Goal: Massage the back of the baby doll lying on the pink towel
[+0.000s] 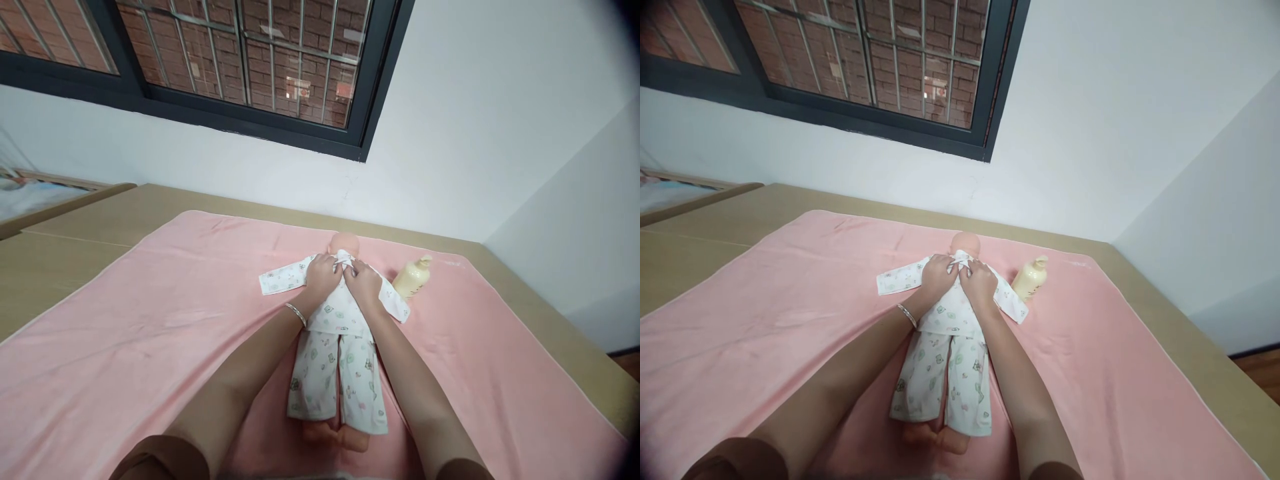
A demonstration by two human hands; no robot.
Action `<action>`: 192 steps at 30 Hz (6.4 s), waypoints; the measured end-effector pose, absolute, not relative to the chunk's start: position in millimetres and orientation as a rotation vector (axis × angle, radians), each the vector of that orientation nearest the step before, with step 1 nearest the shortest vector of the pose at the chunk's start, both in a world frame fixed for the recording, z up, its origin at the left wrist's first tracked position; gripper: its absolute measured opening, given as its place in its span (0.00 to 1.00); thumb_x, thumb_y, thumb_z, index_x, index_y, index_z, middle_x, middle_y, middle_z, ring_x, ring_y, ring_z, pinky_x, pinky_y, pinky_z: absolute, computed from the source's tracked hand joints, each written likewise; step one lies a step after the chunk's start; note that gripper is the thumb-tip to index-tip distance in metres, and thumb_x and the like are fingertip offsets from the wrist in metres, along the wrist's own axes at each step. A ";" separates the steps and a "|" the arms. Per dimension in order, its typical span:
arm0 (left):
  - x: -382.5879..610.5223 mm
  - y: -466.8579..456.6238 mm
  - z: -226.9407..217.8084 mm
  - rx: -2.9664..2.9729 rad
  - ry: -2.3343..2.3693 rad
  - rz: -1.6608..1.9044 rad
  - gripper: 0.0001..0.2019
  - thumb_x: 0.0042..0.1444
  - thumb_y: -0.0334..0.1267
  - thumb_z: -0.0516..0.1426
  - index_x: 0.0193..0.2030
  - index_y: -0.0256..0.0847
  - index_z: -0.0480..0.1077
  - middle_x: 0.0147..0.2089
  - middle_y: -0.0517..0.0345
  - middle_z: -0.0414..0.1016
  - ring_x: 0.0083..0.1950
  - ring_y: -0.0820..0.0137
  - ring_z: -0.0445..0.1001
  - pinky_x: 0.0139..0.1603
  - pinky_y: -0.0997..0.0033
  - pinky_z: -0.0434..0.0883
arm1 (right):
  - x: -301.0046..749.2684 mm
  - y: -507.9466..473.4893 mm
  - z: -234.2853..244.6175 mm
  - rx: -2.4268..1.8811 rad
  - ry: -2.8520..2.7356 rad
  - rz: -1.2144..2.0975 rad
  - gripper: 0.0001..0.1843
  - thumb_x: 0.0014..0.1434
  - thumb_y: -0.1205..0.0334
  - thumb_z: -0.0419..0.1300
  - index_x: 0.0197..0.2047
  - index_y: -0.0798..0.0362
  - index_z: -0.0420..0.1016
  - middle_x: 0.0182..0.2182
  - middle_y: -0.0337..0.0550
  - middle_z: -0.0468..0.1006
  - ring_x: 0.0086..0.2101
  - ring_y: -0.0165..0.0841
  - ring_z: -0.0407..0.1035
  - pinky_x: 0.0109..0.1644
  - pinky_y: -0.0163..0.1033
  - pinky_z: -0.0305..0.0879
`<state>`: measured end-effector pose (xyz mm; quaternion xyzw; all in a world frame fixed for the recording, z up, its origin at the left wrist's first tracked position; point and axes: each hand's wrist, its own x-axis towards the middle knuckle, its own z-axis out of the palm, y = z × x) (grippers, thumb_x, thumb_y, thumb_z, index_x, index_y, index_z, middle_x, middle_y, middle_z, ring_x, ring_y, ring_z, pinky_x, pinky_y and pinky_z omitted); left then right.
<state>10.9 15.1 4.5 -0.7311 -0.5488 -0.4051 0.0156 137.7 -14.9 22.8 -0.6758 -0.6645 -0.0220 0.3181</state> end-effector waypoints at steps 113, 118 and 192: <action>8.8 22.5 5.5 -2.430 -1.752 -1.112 0.14 0.65 0.39 0.51 0.52 0.39 0.71 0.54 0.50 0.77 0.58 0.60 0.72 0.62 0.57 0.64 | 149.5 2.9 18.1 -1.713 -1.930 -0.029 0.23 0.64 0.62 0.50 0.61 0.54 0.71 0.59 0.48 0.73 0.58 0.40 0.65 0.63 0.41 0.55; 11.2 15.6 6.6 -2.282 -1.810 -1.161 0.11 0.64 0.39 0.51 0.43 0.38 0.74 0.44 0.48 0.79 0.50 0.58 0.74 0.54 0.59 0.68 | 146.0 -4.6 17.0 -1.715 -1.834 -0.087 0.20 0.65 0.59 0.50 0.54 0.53 0.76 0.51 0.48 0.79 0.51 0.40 0.71 0.57 0.40 0.60; 9.1 21.1 7.3 -2.379 -1.890 -1.184 0.14 0.62 0.40 0.53 0.49 0.39 0.74 0.52 0.48 0.78 0.57 0.59 0.73 0.61 0.58 0.65 | 147.3 -1.5 18.7 -1.761 -1.827 -0.051 0.23 0.64 0.60 0.49 0.57 0.57 0.73 0.52 0.51 0.78 0.53 0.40 0.69 0.60 0.40 0.57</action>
